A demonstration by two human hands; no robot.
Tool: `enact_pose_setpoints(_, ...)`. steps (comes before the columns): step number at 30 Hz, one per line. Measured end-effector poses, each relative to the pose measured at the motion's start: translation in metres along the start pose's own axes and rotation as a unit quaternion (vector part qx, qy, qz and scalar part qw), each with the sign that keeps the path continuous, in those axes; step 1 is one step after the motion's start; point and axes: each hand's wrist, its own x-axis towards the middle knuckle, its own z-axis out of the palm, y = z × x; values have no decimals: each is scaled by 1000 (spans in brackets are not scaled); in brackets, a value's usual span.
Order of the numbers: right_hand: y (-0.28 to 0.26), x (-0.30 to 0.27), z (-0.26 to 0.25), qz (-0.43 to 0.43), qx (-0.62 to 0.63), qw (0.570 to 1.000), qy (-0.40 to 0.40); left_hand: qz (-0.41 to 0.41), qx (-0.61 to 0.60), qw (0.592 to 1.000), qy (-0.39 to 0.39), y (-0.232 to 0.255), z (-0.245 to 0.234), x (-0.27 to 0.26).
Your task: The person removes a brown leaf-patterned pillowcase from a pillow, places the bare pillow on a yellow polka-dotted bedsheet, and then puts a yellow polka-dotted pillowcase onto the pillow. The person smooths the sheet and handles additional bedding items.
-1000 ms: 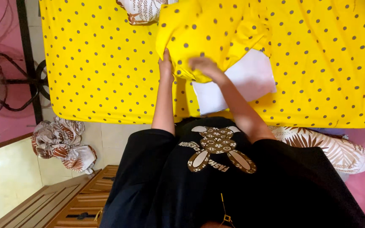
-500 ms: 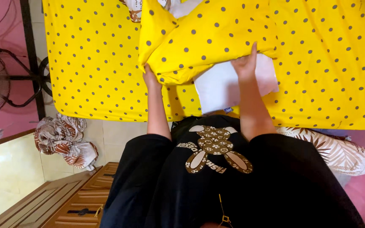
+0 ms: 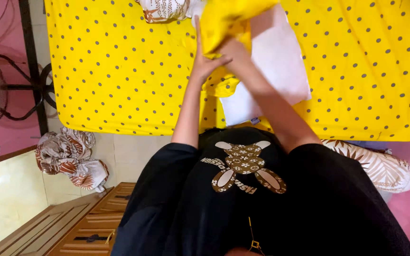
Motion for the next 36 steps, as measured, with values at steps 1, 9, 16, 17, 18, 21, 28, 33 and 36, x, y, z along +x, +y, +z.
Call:
enact_pose_setpoints(1,-27,-16,4,-17,-7,1000,13,-51,-14,998,36,-5,9,10)
enact_pose_setpoints(9,-21,-24,-45,98,237,947,192,-311,-155,921,177,20,-30,15)
enact_pose_setpoints(16,-47,-32,-76,-165,-240,900,325,-185,-132,973,43,87,-33,21)
enact_pose_setpoints(17,-40,-25,-71,-97,-177,934,296,-152,-96,983,28,95,-34,23)
enact_pose_setpoints(18,-30,-14,-66,-28,-112,957,265,-131,61,989,-6,103,-37,23)
enact_pose_setpoints(21,-7,-6,-57,58,-12,962,265,-26,399,917,-2,120,-50,24)
enact_pose_setpoints(28,42,-11,-53,44,97,909,403,-109,543,789,266,112,-120,20)
enact_pose_setpoints(33,15,-23,-20,306,416,853,75,-247,121,902,334,80,-170,42)
enact_pose_setpoints(36,-19,-43,-8,401,468,752,-231,-28,-47,917,396,78,-179,58)
